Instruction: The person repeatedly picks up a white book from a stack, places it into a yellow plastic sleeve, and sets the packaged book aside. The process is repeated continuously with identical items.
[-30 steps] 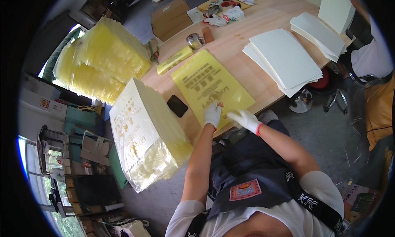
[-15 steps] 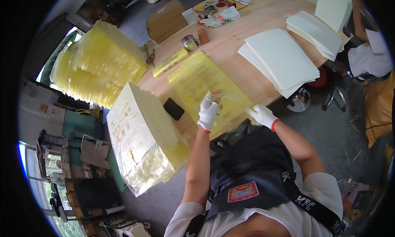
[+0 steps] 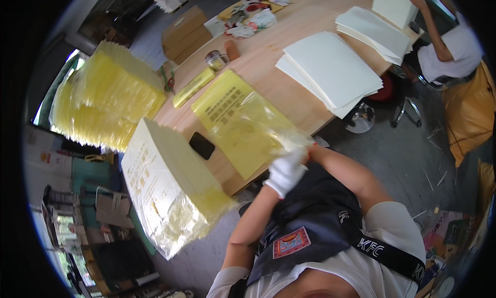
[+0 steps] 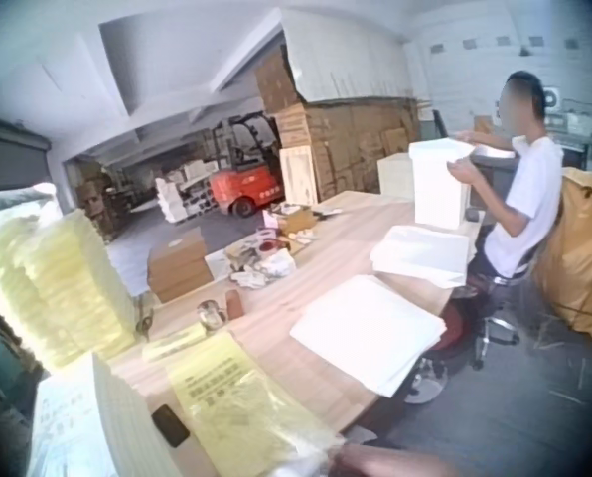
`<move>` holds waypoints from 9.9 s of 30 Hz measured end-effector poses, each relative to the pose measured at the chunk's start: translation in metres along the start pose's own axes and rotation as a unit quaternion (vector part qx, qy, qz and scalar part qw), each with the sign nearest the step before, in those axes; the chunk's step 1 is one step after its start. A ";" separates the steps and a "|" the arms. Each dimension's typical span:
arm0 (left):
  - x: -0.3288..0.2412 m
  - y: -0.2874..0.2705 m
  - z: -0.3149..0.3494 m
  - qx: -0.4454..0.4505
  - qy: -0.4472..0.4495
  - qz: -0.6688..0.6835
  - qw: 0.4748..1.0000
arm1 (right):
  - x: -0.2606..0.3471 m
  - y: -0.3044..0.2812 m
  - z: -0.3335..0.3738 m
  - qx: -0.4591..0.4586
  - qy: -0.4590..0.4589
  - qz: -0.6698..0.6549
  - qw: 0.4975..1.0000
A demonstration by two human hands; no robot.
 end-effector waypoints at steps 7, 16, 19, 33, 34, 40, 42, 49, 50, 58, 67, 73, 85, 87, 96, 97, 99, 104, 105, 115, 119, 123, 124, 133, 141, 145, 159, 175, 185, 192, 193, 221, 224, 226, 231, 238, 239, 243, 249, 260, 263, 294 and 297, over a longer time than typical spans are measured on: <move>0.105 -0.002 0.011 -0.116 -0.138 0.208 0.961 | -0.029 -0.129 0.103 -0.260 0.114 0.533 0.797; 0.109 0.040 -0.052 -0.004 -0.103 0.274 0.956 | -0.078 -0.189 0.106 -0.182 0.077 0.609 0.768; 0.071 0.043 -0.082 0.096 -0.145 0.393 0.903 | -0.013 -0.176 0.109 -0.200 0.040 0.612 0.764; 0.112 0.014 -0.028 0.159 -0.276 0.194 0.928 | -0.066 -0.062 0.126 -0.194 -0.037 -0.409 0.891; 0.105 0.034 -0.022 0.144 -0.251 0.133 0.948 | -0.052 -0.052 0.118 -0.222 -0.010 -0.316 0.922; 0.010 0.050 -0.033 0.187 -0.216 0.028 0.958 | -0.050 -0.045 0.106 -0.330 0.177 0.058 0.926; 0.040 0.022 -0.016 0.094 -0.119 0.148 0.977 | -0.026 -0.049 0.115 -0.292 0.126 0.140 0.938; 0.065 -0.149 0.025 -0.131 -0.083 0.547 0.823 | 0.098 -0.049 0.134 -0.109 -0.050 0.524 0.843; 0.061 -0.159 0.030 -0.101 -0.060 0.501 0.857 | 0.098 -0.045 0.123 -0.078 -0.031 0.543 0.836; -0.022 -0.001 0.086 -0.027 -0.095 0.223 0.970 | 0.017 -0.034 0.064 0.099 0.067 -0.136 0.983; -0.064 -0.023 -0.026 0.084 0.004 0.026 0.996 | -0.012 0.014 0.004 -0.055 -0.027 0.029 0.998; 0.032 -0.015 0.008 0.032 -0.204 0.098 0.974 | 0.025 0.045 0.043 0.011 0.081 0.307 0.948; 0.106 0.028 0.215 -0.157 -0.270 -0.181 0.933 | -0.004 0.035 0.087 -0.060 0.204 0.551 0.807; 0.113 0.019 0.238 -0.268 -0.329 -0.034 0.905 | 0.017 0.043 0.094 -0.025 0.170 0.540 0.824; -0.007 0.039 0.280 -0.142 -0.322 0.357 0.865 | 0.041 0.097 0.203 0.019 0.129 0.538 0.833; -0.011 0.040 0.276 -0.146 -0.323 0.409 0.841 | 0.040 0.099 0.204 0.040 0.099 0.520 0.847; -0.005 0.018 0.253 -0.120 -0.251 0.232 0.932 | 0.043 0.098 0.189 0.064 0.034 0.516 0.853; 0.054 -0.010 0.240 -0.242 -0.337 0.126 0.901 | 0.043 0.039 0.128 -0.055 0.079 0.483 0.870; 0.055 0.000 0.243 -0.156 -0.307 0.052 0.937 | 0.037 0.040 0.135 -0.029 0.113 0.488 0.865; 0.138 0.057 0.251 -0.177 -0.439 0.380 0.795 | -0.077 -0.010 0.124 -0.178 0.249 0.218 0.927; 0.059 -0.034 0.179 -0.136 -0.327 0.283 0.891 | -0.106 0.072 0.095 0.014 0.251 -0.336 0.908; -0.039 -0.150 0.187 -0.210 -0.239 -0.076 0.945 | -0.026 0.136 0.016 0.108 0.067 -0.500 0.857; -0.052 -0.171 0.205 -0.230 -0.233 -0.160 0.931 | 0.016 0.137 -0.009 0.128 0.024 -0.496 0.859; 0.056 -0.288 0.458 -0.586 -0.343 0.079 0.729 | 0.199 0.180 -0.162 0.210 0.034 -0.158 0.964; 0.168 -0.051 0.487 -0.421 -0.490 0.293 0.704 | 0.146 0.209 -0.064 0.241 0.054 -0.075 0.966; 0.136 -0.002 0.290 -0.207 -0.441 0.216 0.846 | 0.037 0.197 0.001 0.286 0.206 -0.062 0.934; 0.207 0.000 0.040 0.063 -0.381 -0.087 0.918 | -0.022 0.132 0.074 0.104 0.250 -0.158 0.950; 0.192 -0.095 0.025 -0.248 -0.139 0.356 0.890 | -0.061 0.023 -0.077 -0.127 0.154 0.192 0.961; 0.105 -0.062 -0.010 -0.150 -0.121 0.250 0.949 | -0.045 -0.007 -0.011 -0.209 0.136 0.113 0.962; -0.060 -0.009 -0.001 -0.021 0.097 -0.066 0.993 | -0.006 0.025 -0.030 -0.129 -0.091 0.015 0.987; -0.060 -0.005 0.002 0.003 0.089 -0.027 0.996 | -0.009 0.021 -0.031 -0.123 -0.091 0.003 0.988; 0.061 0.074 -0.074 0.030 -0.132 0.814 0.565 | 0.059 -0.049 0.113 -0.097 -0.080 0.484 0.866; 0.110 0.060 -0.027 -0.004 -0.214 0.514 0.830 | 0.092 -0.037 0.132 -0.213 -0.087 0.440 0.868; 0.086 0.029 -0.022 0.047 -0.259 0.542 0.798 | 0.003 -0.066 0.150 -0.257 -0.016 0.224 0.940; 0.082 0.007 0.002 0.133 -0.293 0.075 0.944 | -0.067 -0.050 0.124 -0.184 -0.019 -0.476 0.860; 0.006 0.056 -0.009 0.248 -0.258 0.074 0.931 | -0.060 -0.030 0.098 -0.286 0.212 -0.024 0.934; 0.021 0.059 -0.002 0.216 -0.220 0.086 0.947 | -0.038 -0.032 0.102 -0.325 0.160 0.038 0.931; 0.057 -0.038 0.021 -0.074 -0.171 0.495 0.849 | 0.040 -0.059 0.131 -0.240 0.102 0.218 0.941; 0.025 -0.158 0.038 -0.104 -0.039 0.538 0.836 | 0.128 -0.042 0.128 -0.108 -0.093 0.551 0.822; -0.020 0.012 0.088 -0.105 0.143 0.040 0.983 | -0.015 -0.019 0.054 0.049 0.043 -0.157 0.985; -0.029 -0.025 0.029 -0.095 0.081 -0.073 0.989 | -0.024 -0.005 0.038 -0.047 -0.046 0.194 0.979; 0.019 0.030 0.124 -0.074 -0.127 -0.054 0.988 | -0.005 0.024 0.092 -0.010 0.368 0.389 0.844; 0.080 0.024 0.173 -0.084 -0.249 -0.210 0.942 | -0.020 0.033 0.096 -0.095 0.185 0.523 0.826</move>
Point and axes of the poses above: each hand's wrist, its own z-axis away from the middle knuckle, its own y-axis out of the palm, x = y × z, the point moved 6 cm from there along -z, towards the middle knuckle, and after that the axes turned 12 degrees about x, right-handed, at the moved point
